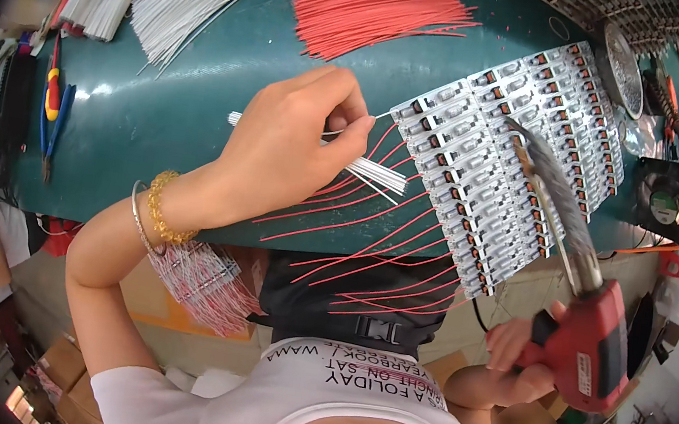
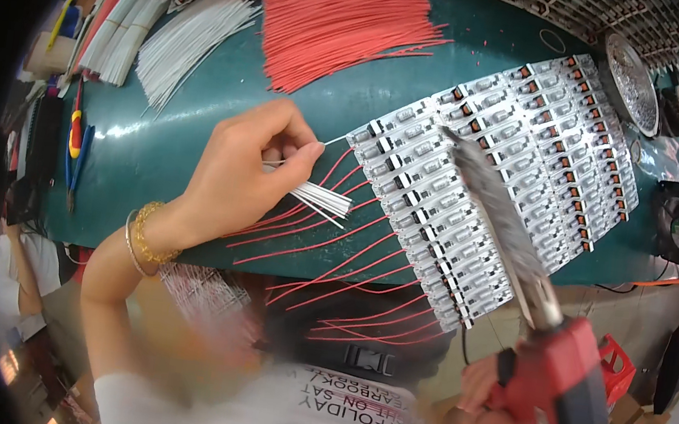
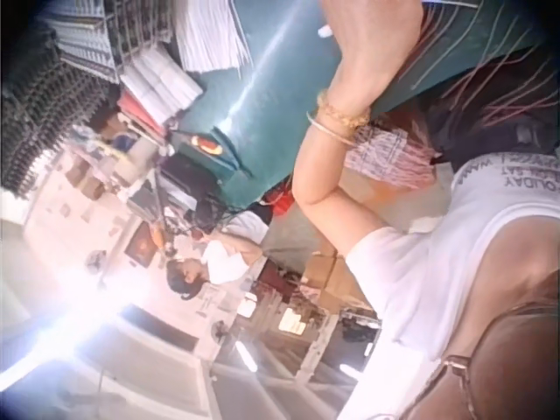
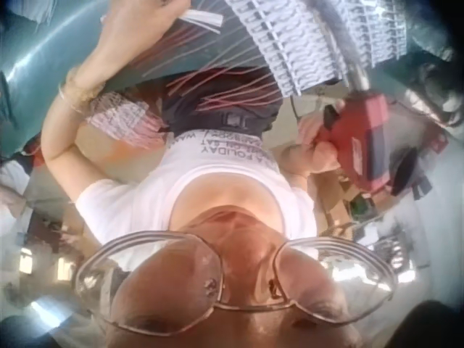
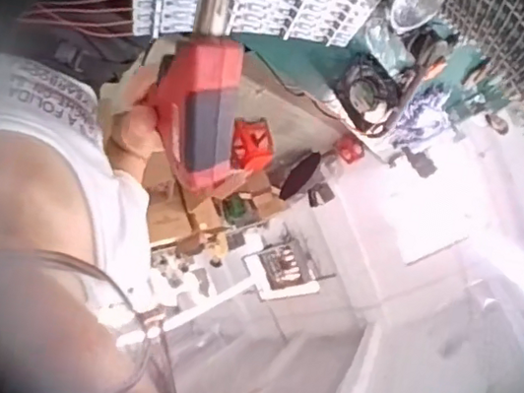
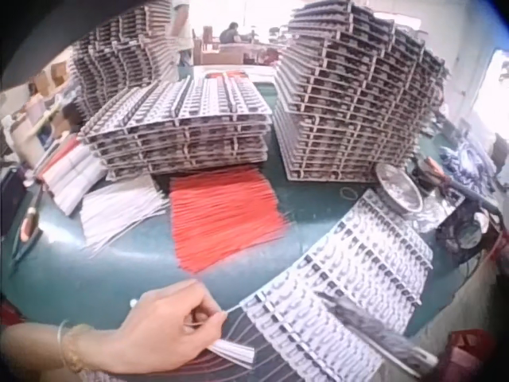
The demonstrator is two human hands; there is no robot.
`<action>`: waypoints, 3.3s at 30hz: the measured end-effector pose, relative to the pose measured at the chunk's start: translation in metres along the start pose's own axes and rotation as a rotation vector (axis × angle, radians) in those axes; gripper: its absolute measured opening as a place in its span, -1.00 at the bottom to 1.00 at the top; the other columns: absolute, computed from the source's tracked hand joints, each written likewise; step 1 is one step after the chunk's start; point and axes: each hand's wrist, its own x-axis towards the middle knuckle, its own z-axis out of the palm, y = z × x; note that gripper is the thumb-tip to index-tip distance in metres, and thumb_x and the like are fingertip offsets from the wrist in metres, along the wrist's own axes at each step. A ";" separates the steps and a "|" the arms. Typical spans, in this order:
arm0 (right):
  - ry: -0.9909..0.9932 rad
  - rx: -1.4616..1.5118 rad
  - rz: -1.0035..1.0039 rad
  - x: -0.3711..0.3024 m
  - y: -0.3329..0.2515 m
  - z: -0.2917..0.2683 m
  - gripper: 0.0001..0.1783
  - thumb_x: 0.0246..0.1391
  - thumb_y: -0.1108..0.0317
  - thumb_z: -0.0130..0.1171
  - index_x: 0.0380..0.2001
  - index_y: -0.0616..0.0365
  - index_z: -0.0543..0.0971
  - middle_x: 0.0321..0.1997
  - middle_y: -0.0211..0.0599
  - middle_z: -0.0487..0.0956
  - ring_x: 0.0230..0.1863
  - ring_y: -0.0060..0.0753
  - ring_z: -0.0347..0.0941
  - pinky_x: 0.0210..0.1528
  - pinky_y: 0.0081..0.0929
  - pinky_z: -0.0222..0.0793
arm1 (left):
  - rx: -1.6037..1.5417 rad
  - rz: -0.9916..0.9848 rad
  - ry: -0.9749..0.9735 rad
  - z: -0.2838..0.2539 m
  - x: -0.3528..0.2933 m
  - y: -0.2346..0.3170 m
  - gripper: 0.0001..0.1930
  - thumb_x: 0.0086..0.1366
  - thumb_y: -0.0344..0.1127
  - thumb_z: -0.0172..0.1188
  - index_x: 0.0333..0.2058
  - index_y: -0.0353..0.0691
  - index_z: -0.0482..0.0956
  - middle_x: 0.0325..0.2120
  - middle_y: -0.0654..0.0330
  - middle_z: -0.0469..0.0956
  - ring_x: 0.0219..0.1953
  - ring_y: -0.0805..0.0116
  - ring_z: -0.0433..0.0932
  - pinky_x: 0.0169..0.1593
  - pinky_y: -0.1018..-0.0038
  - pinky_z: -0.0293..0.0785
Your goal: The person uses a soldering iron to attach red and white wires to a grid of electronic components on a workbench. The person holds the wires with one hand and applies the soldering iron with the other, working methodically across the assembly.
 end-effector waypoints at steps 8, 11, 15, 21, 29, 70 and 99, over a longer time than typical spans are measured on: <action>0.013 -0.157 0.301 0.001 0.000 0.046 -0.04 -0.12 -0.33 0.07 -0.05 0.48 0.24 -0.86 -0.50 0.22 -0.86 -0.65 0.09 -0.77 -0.67 0.01 | 0.024 0.041 -0.007 0.004 0.002 -0.003 -0.89 0.05 -0.49 0.19 -0.55 -0.32 0.43 -0.64 0.21 0.42 -0.67 0.46 0.31 -0.58 0.56 0.20; -0.031 -0.130 0.278 0.006 0.001 0.050 -0.12 -0.09 -0.30 0.08 -0.13 0.45 0.28 -0.84 -0.46 0.24 -0.85 -0.63 0.11 -0.77 -0.67 0.01 | 0.023 0.042 0.008 0.005 0.001 -0.007 -0.89 0.04 -0.50 0.19 -0.55 -0.32 0.42 -0.65 0.20 0.42 -0.66 0.43 0.34 -0.58 0.55 0.22; -0.033 -0.155 0.262 0.003 0.002 0.050 -0.18 -0.05 -0.25 0.08 -0.16 0.44 0.30 -0.83 -0.43 0.27 -0.85 -0.60 0.14 -0.76 -0.67 0.03 | 0.035 0.064 0.010 0.007 0.001 -0.009 -0.88 0.03 -0.51 0.19 -0.56 -0.32 0.41 -0.65 0.19 0.43 -0.65 0.40 0.37 -0.58 0.52 0.25; 0.058 -0.162 0.233 -0.012 0.014 0.034 -0.16 -0.04 -0.23 0.08 -0.10 0.46 0.26 -0.82 -0.44 0.27 -0.85 -0.59 0.16 -0.76 -0.65 0.06 | 0.064 0.076 0.034 0.007 0.000 -0.011 -0.88 0.03 -0.52 0.19 -0.58 -0.31 0.40 -0.66 0.19 0.42 -0.66 0.38 0.37 -0.59 0.52 0.26; 0.006 -0.138 0.198 0.000 0.001 0.050 -0.09 -0.04 -0.24 0.07 0.01 0.48 0.21 -0.84 -0.48 0.27 -0.86 -0.61 0.13 -0.75 -0.64 0.06 | 0.097 0.086 0.036 0.007 0.000 -0.008 -0.88 0.03 -0.51 0.18 -0.57 -0.31 0.40 -0.67 0.19 0.42 -0.66 0.37 0.37 -0.58 0.50 0.26; -0.008 -0.014 0.306 -0.007 0.006 0.030 -0.13 -0.11 -0.27 0.12 -0.09 0.42 0.27 -0.83 -0.49 0.27 -0.83 -0.61 0.15 -0.73 -0.67 0.05 | 0.094 0.043 0.008 0.017 -0.006 0.002 -0.88 0.02 -0.57 0.19 -0.51 -0.32 0.39 -0.50 0.13 0.43 -0.52 0.30 0.43 -0.45 0.52 0.36; -0.052 -0.052 0.261 -0.014 0.006 0.019 -0.04 -0.10 -0.34 0.04 0.00 0.44 0.24 -0.85 -0.50 0.24 -0.83 -0.59 0.13 -0.72 -0.62 0.09 | 0.081 0.110 -0.031 0.016 -0.007 0.006 -0.91 0.00 -0.53 0.24 -0.51 -0.32 0.49 -0.39 0.15 0.45 -0.48 0.38 0.50 -0.43 0.56 0.43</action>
